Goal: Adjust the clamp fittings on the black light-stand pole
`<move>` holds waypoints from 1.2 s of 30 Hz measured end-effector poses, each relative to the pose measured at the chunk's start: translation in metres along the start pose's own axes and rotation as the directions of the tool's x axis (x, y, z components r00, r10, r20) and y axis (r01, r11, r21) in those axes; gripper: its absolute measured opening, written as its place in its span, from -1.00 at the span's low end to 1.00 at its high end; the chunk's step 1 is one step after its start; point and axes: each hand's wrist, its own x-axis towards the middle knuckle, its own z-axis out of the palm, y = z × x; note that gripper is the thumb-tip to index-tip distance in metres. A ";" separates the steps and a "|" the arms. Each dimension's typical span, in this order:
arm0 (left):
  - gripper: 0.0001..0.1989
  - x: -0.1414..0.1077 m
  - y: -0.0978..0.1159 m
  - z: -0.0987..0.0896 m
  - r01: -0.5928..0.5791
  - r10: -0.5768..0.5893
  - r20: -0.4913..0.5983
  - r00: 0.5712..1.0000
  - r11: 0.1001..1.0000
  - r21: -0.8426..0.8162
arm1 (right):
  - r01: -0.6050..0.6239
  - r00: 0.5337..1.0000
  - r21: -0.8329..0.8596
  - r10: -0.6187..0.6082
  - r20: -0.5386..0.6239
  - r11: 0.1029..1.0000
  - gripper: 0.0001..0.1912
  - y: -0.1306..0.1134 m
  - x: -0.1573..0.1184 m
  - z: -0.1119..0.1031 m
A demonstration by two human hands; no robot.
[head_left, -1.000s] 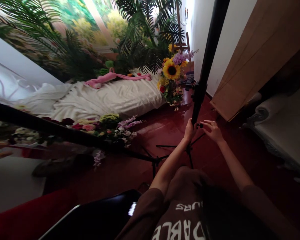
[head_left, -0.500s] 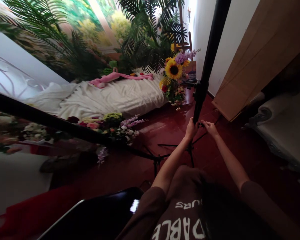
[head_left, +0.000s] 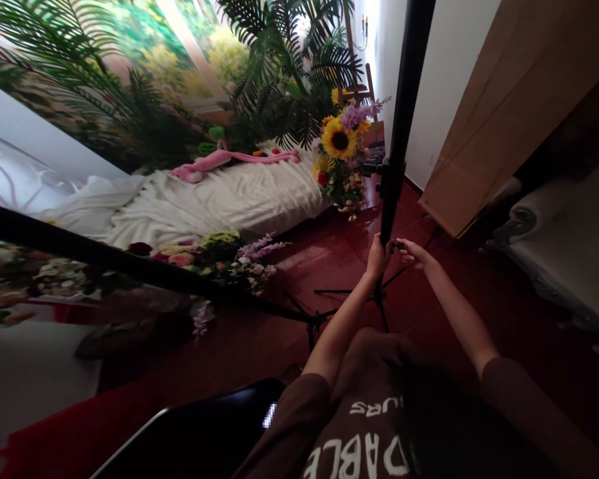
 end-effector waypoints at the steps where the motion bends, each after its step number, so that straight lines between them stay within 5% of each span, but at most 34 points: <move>1: -0.79 0.000 0.000 0.000 -0.008 0.008 -0.001 1.000 1.000 0.006 | 0.013 1.000 0.052 -0.014 0.019 0.999 -0.44 0.000 0.000 0.002; 11: -0.66 -0.005 0.002 -0.007 -0.049 0.047 -0.045 0.998 0.998 -0.043 | 0.240 0.968 0.278 -0.207 -0.142 0.930 -0.65 0.009 -0.002 0.029; 14: -0.57 -0.026 -0.008 -0.018 -0.046 0.039 -0.055 0.998 0.990 -0.132 | 0.345 0.932 0.364 -0.268 -0.245 0.865 -0.63 0.022 -0.011 0.043; 17: -0.59 -0.066 -0.029 -0.038 0.114 -0.133 -0.155 0.979 0.986 -0.125 | 0.446 0.886 0.389 -0.337 -0.319 0.806 -0.61 0.037 -0.021 0.060; 20: -0.59 -0.110 -0.058 -0.070 0.308 -0.323 -0.429 0.843 0.945 -0.107 | 0.467 0.874 0.292 -0.385 -0.296 0.835 -0.71 0.052 -0.023 0.075; 23: -0.64 -0.140 -0.083 -0.113 0.436 -0.374 -0.750 0.545 0.891 -0.128 | 0.429 0.896 0.236 -0.378 -0.233 0.872 -0.72 0.064 -0.018 0.089; 25: -0.66 -0.147 -0.091 -0.147 0.449 -0.372 -0.866 0.334 0.871 -0.201 | 0.400 0.911 0.228 -0.359 -0.202 0.888 -0.72 0.069 -0.011 0.098; 26: -0.67 -0.147 -0.091 -0.164 0.427 -0.363 -0.896 0.255 0.874 -0.232 | 0.386 0.918 0.221 -0.350 -0.187 0.896 -0.73 0.072 -0.007 0.104; 28: -0.67 -0.143 -0.082 -0.197 0.355 -0.291 -0.943 0.164 0.909 -0.218 | 0.358 0.932 0.193 -0.336 -0.139 0.913 -0.76 0.077 0.001 0.115; 31: -0.61 -0.134 -0.052 -0.237 0.327 -0.077 -0.988 0.132 0.945 -0.030 | 0.300 0.954 0.143 -0.298 -0.034 0.943 -0.81 0.085 0.013 0.135; 34: -0.51 -0.124 -0.018 -0.263 0.275 0.088 -0.976 0.198 0.951 0.142 | 0.239 0.968 0.084 -0.245 0.062 0.967 -0.85 0.093 0.021 0.156; 36: -0.46 -0.117 -0.001 -0.277 0.241 0.126 -0.952 0.278 0.950 0.197 | 0.199 0.972 0.028 -0.201 0.119 0.980 -0.86 0.098 0.025 0.173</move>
